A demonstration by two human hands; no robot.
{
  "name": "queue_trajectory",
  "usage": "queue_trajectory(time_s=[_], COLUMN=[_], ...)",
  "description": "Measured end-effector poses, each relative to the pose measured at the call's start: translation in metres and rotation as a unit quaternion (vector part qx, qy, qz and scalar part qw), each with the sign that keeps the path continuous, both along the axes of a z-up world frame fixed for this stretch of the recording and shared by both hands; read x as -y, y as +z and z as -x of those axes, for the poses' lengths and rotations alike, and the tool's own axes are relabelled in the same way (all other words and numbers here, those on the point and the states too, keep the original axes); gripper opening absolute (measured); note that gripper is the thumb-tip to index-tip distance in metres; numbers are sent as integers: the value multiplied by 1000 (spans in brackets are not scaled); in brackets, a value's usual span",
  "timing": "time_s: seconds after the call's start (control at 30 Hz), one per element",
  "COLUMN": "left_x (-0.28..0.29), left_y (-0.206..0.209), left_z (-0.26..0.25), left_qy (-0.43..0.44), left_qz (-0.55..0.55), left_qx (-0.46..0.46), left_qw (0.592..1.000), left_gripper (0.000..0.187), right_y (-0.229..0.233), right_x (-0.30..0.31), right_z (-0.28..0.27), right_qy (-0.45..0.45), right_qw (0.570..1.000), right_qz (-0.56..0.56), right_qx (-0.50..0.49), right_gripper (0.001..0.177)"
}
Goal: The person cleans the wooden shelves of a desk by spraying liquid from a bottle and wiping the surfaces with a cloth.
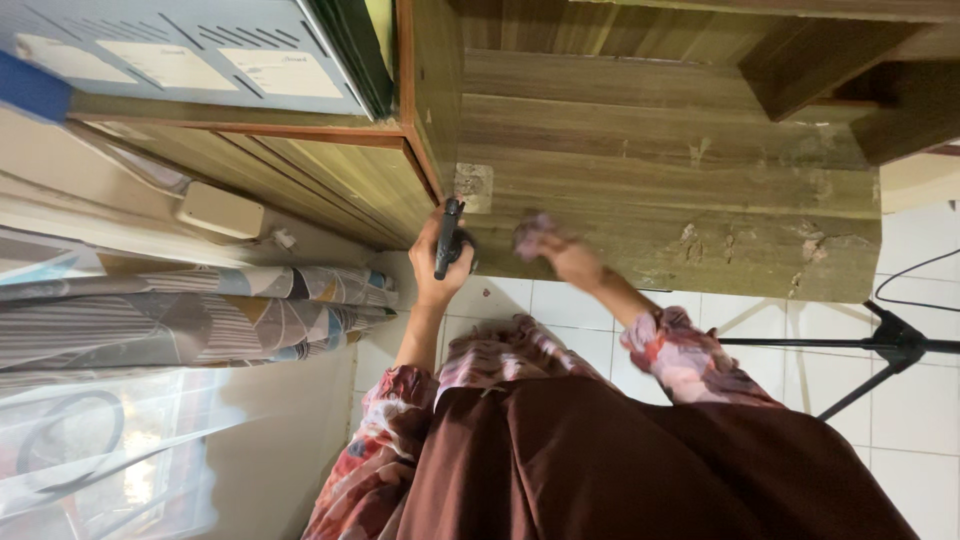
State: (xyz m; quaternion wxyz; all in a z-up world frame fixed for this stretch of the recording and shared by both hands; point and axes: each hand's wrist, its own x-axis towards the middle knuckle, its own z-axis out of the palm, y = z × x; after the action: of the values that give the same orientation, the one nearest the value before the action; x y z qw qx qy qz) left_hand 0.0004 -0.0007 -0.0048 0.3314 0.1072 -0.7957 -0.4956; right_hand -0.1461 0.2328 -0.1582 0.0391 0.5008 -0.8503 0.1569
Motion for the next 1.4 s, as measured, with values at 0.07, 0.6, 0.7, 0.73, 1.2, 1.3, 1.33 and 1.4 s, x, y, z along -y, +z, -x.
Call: queue_trajectory(time_s=[0.07,0.6,0.7,0.73,1.2,1.3,1.33,1.4], left_x=[-1,-4,-3,-3,-13,-16,-17,-21], left_y=[0,-4,-8,-10,-12,-8,-8,-5], left_z=[0,13,14,16,37,45,46,45], left_qy=[-5,7,0,3,2,5,11,22], left_qz=[-23,-26,-25,-29,-12,115,88,34], left_qx=[7,6,4,4,-21,-93,-52,34], left_qw=[1000,1000,1000,1000,1000,989,995,999], left_gripper=[58,60,58,57,58,58,58,58], right_y=[-18,-37,-28,-24,-10,1,1,-15], right_x=[-6,-31,-72,-76,42,-1,-11,3], right_z=[28,-7,48,65,45,94,117,155], right_qy=[-65,-37,-167,-223,-5,-100,-156,-235], right_qw=[996,983,980,961,987,967,965,955], right_qz=[54,7,-78,-146,-70,-176,-170,-149], right_qx=[-16,-178,-78,-78,-143,-156,-125,-108], right_gripper=[55,37,36,31,64,56,61,71])
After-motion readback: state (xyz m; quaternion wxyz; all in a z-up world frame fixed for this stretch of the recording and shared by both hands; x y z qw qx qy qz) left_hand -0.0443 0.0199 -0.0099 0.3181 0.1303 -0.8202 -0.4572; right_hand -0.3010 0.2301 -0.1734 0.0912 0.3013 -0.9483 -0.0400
